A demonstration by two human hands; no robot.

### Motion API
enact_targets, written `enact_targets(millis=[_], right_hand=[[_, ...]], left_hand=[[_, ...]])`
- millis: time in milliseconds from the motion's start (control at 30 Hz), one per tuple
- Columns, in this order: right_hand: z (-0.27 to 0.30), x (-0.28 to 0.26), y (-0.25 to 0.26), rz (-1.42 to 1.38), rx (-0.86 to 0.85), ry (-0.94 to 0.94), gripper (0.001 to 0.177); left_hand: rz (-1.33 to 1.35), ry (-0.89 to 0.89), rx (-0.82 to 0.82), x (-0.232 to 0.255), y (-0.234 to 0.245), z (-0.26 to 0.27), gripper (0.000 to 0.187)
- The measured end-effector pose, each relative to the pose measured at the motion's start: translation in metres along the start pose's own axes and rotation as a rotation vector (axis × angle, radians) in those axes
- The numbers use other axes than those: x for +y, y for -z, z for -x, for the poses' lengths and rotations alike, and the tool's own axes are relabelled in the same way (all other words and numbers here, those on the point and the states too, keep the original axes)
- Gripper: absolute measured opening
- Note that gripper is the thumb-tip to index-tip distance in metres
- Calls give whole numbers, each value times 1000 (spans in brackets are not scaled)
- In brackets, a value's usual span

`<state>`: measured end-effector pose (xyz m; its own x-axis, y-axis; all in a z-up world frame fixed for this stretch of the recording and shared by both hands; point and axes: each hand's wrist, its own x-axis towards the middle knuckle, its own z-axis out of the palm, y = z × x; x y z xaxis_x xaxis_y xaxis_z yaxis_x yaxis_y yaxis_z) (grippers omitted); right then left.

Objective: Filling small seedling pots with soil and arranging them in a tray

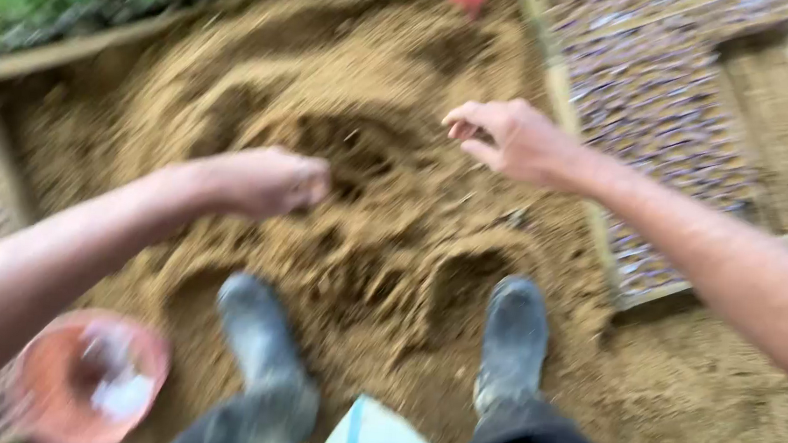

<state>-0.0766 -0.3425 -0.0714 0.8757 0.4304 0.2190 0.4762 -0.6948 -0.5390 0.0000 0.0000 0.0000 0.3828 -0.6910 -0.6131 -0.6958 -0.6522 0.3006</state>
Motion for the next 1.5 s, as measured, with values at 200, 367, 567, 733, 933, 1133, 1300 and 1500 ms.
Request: enact_targets(millis=[200,367,567,733,933,1133,1300,1500], right_hand=[[-52,-166,10,176,-625,-263,33],[-79,-180,-12,402,-752,-104,32],[-104,-202,-67,506,-638,159,59],[-76,-230,-161,543,-477,248,98],[-57,-211,-287,66,151,510,103],[-68,-195,-281,317,-60,187,97],[-65,-121,-311,622,-118,90,73],[-82,-113,-316,599,75,230,56]], left_hand=[[-38,9,23,10,-16,120,35],[1,94,161,-17,-16,147,37],[644,52,402,-51,-78,109,67],[1919,1,769,-71,-181,7,103],[2497,-263,925,-35,-211,5,99],[2264,266,834,10,-168,77,99],[2081,182,805,-29,-163,74,91],[1660,348,833,-138,-166,123,73]])
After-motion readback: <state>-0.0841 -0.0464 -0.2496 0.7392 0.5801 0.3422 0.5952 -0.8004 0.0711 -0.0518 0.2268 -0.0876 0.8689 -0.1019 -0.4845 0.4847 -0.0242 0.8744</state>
